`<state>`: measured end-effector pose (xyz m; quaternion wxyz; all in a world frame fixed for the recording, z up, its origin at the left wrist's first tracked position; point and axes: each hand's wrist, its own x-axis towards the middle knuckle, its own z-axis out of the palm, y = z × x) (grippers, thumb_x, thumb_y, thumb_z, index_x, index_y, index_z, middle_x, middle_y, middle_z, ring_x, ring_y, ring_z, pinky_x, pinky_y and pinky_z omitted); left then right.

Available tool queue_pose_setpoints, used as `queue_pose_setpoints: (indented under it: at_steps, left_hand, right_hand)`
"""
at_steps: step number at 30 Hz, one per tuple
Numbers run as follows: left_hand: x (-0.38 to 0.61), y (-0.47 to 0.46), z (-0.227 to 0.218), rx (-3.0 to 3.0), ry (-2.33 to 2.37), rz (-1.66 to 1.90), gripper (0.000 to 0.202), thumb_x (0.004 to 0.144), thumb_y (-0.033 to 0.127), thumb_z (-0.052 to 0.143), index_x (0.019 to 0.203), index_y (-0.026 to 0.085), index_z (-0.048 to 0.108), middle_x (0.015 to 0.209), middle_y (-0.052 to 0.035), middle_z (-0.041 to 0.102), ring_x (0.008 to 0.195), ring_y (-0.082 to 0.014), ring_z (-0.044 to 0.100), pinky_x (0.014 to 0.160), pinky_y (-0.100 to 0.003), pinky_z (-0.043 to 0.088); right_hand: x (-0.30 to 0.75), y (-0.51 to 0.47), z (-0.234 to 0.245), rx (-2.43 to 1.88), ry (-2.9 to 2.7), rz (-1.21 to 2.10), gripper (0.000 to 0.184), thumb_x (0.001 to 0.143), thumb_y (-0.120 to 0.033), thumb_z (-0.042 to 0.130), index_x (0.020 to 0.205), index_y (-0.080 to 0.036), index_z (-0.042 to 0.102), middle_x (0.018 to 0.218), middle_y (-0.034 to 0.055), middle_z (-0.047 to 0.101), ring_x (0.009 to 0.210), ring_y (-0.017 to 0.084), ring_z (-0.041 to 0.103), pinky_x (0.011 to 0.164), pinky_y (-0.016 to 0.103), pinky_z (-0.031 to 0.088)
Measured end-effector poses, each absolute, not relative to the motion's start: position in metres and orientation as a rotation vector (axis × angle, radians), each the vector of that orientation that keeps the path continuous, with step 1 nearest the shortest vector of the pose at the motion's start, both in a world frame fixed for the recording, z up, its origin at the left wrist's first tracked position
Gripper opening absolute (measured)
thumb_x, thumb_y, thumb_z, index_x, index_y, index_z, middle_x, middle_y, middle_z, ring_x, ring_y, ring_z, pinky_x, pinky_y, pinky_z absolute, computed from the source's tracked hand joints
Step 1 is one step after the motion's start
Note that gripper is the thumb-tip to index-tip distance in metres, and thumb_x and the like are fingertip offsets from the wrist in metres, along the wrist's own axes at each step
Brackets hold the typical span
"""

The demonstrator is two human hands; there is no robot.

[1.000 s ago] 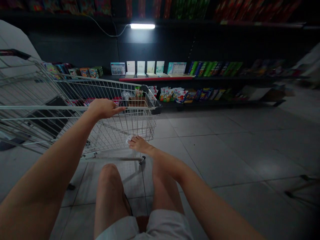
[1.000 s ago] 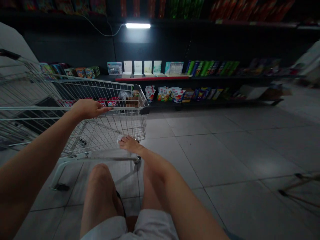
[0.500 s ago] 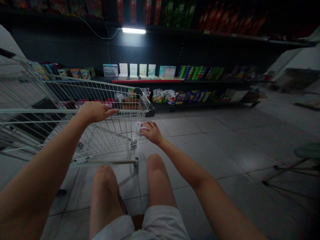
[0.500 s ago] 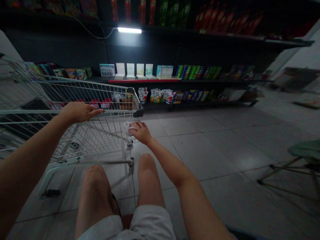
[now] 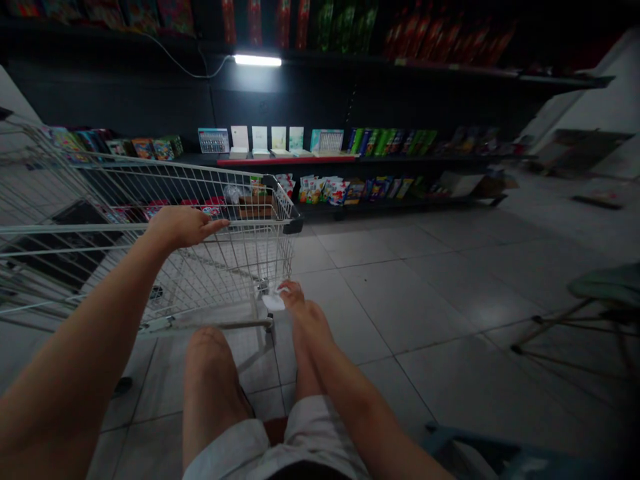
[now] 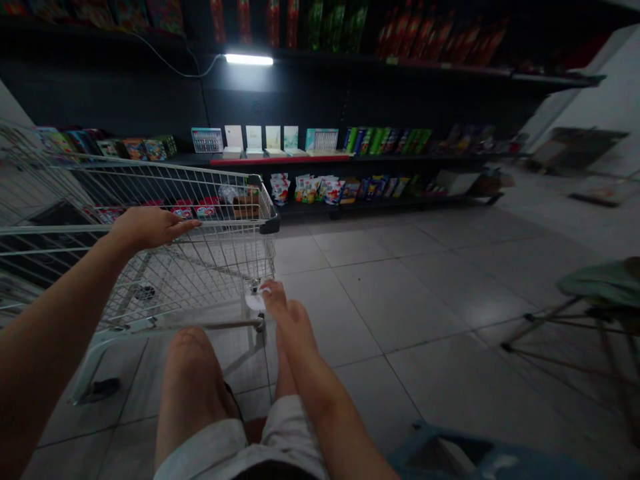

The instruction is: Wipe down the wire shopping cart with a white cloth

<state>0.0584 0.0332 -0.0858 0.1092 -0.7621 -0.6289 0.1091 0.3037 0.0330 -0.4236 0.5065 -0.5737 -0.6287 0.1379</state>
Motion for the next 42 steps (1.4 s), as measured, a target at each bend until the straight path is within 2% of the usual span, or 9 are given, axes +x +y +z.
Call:
queue_pose_setpoints:
  at_steps: [3,13,17,20,25,28,35,39,42]
  left_hand:
    - [0.058,0.028,-0.087,-2.249,-1.812,0.333,0.089,0.086,0.076,0.007,0.114,0.022,0.072,0.107,-0.0149,0.071,0.105,-0.0343,0.063,0.088,-0.044,0.046]
    - [0.055,0.015,-0.086,-2.245,-1.84,0.334,0.085,0.086,0.076,0.01,0.113,0.025,0.073,0.109,-0.0146,0.071,0.105,-0.0362,0.064,0.086,-0.045,0.047]
    - [0.047,0.011,-0.088,-2.254,-1.826,0.308,0.084,0.086,0.076,0.012,0.111,0.025,0.073,0.108,-0.0145,0.072,0.104,-0.0369,0.065,0.086,-0.045,0.047]
    - [0.039,0.008,-0.088,-2.281,-1.826,0.311,0.086,0.085,0.078,0.011,0.111,0.024,0.073,0.106,-0.0141,0.073,0.102,-0.0355,0.066,0.084,-0.042,0.048]
    - [0.052,0.0,-0.075,-2.361,-1.786,0.226,0.081,0.084,0.08,0.016,0.114,0.026,0.069,0.106,-0.0111,0.073,0.1,-0.0309,0.066,0.079,-0.036,0.046]
    - [0.088,-0.001,-0.068,-2.454,-1.634,0.122,0.08,0.083,0.081,0.021,0.113,0.024,0.068,0.105,-0.0106,0.073,0.093,-0.0276,0.067,0.076,-0.034,0.046]
    - [0.168,0.022,-0.097,-2.492,-1.547,0.148,0.081,0.08,0.083,0.029,0.111,0.021,0.071,0.105,-0.0175,0.073,0.098,-0.0339,0.067,0.077,-0.039,0.048]
    - [0.171,0.029,-0.117,-2.415,-1.563,0.012,0.079,0.081,0.082,0.029,0.112,0.022,0.071,0.101,-0.0169,0.074,0.096,-0.0331,0.068,0.075,-0.04,0.048]
    - [0.168,0.029,-0.121,-2.414,-1.535,-0.01,0.077,0.084,0.078,0.028,0.115,0.022,0.07,0.1,-0.0173,0.074,0.094,-0.034,0.068,0.073,-0.041,0.048]
  right_hand:
    - [0.332,0.037,-0.411,-1.48,-1.426,0.31,0.033,0.079,-0.02,0.034,0.09,-0.016,0.065,0.076,0.0035,0.062,0.069,0.017,0.057,0.068,0.028,0.049]
    - [0.284,0.048,-0.399,-1.541,-1.379,0.171,0.03,0.076,-0.015,0.038,0.1,-0.016,0.056,0.107,0.0186,0.061,0.106,0.028,0.054,0.092,0.046,0.048]
    - [0.296,0.023,-0.396,-1.434,-1.578,0.205,0.021,0.07,-0.013,0.047,0.085,-0.021,0.058,0.094,0.0103,0.064,0.096,0.024,0.058,0.088,0.039,0.051]
    - [0.333,0.02,-0.354,-1.413,-1.594,0.198,0.025,0.073,-0.016,0.043,0.091,-0.018,0.061,0.093,0.0088,0.064,0.089,0.023,0.06,0.082,0.036,0.052]
    - [0.376,0.039,-0.224,-1.198,-1.436,-0.13,0.029,0.084,-0.021,0.043,0.105,-0.016,0.061,0.117,0.0138,0.058,0.116,0.026,0.052,0.103,0.043,0.041]
    - [0.361,0.059,-0.161,-1.14,-1.949,-0.126,0.024,0.085,-0.023,0.049,0.1,-0.019,0.067,0.112,0.0087,0.064,0.114,0.024,0.056,0.108,0.044,0.036]
    - [0.308,0.116,-0.112,-1.419,-2.815,0.218,0.028,0.083,-0.033,0.059,0.078,-0.012,0.076,0.073,0.009,0.071,0.078,0.021,0.065,0.074,0.033,0.046]
    - [0.291,0.134,-0.112,-1.506,-2.889,0.237,0.011,0.068,-0.016,0.066,0.069,-0.009,0.074,0.069,0.0085,0.071,0.075,0.021,0.067,0.074,0.032,0.047]
    - [0.295,0.129,-0.121,-1.467,-2.778,0.195,0.018,0.071,-0.024,0.067,0.073,-0.008,0.074,0.072,0.0111,0.072,0.077,0.021,0.067,0.073,0.03,0.046]
